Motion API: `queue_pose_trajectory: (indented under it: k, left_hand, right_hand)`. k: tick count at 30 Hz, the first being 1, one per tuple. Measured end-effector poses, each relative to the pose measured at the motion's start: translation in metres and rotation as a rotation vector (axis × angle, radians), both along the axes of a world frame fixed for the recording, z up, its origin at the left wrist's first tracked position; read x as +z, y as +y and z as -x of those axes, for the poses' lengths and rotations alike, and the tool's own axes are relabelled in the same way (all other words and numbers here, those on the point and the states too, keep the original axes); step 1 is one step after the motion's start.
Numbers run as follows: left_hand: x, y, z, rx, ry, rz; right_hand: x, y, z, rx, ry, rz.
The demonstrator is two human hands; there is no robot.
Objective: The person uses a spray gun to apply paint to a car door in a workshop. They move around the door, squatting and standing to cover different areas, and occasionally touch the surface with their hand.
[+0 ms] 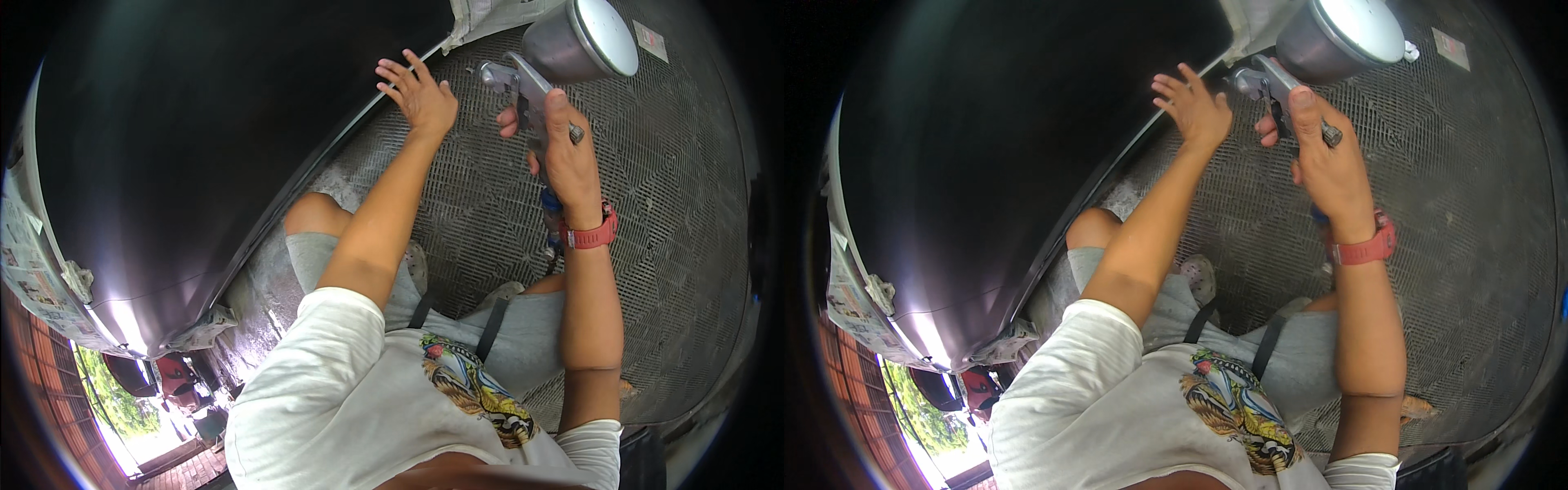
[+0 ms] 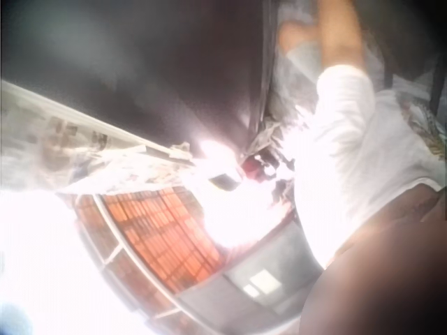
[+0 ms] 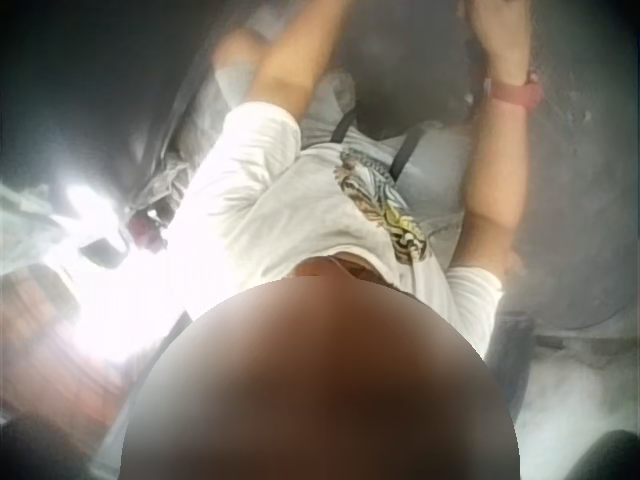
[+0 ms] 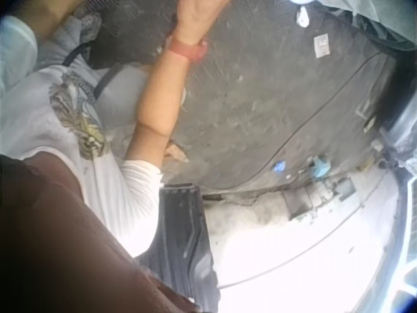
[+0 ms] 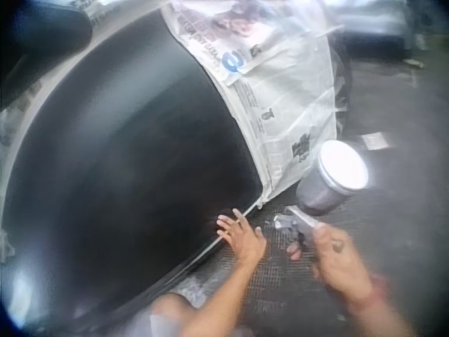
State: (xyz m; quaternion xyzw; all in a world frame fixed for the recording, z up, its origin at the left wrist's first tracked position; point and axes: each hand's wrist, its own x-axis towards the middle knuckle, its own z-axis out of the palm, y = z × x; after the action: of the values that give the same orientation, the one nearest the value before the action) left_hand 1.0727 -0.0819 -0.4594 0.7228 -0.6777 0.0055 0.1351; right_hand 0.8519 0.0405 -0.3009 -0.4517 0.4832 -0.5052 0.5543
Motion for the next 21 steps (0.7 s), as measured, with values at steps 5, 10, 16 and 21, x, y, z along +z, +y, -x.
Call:
queue_pose_trajectory:
  k: [5, 10, 16, 21]
  left_hand:
    - [0.002, -0.014, 0.034, -0.120, 0.087, -0.175]
    - [0.012, -0.008, 0.026, -0.011, 0.025, -0.138]
    - [0.010, 0.020, -0.022, 0.042, -0.073, -0.148]
    - [0.010, 0.024, -0.025, 0.063, -0.031, -0.133]
  right_hand:
    - [-0.001, -0.001, 0.001, 0.013, 0.060, 0.010]
    - [-0.002, -0.002, 0.000, 0.029, 0.060, -0.003]
    - [-0.005, -0.002, -0.001, 0.027, 0.033, -0.015]
    - [-0.006, -0.001, 0.002, 0.046, 0.064, -0.025]
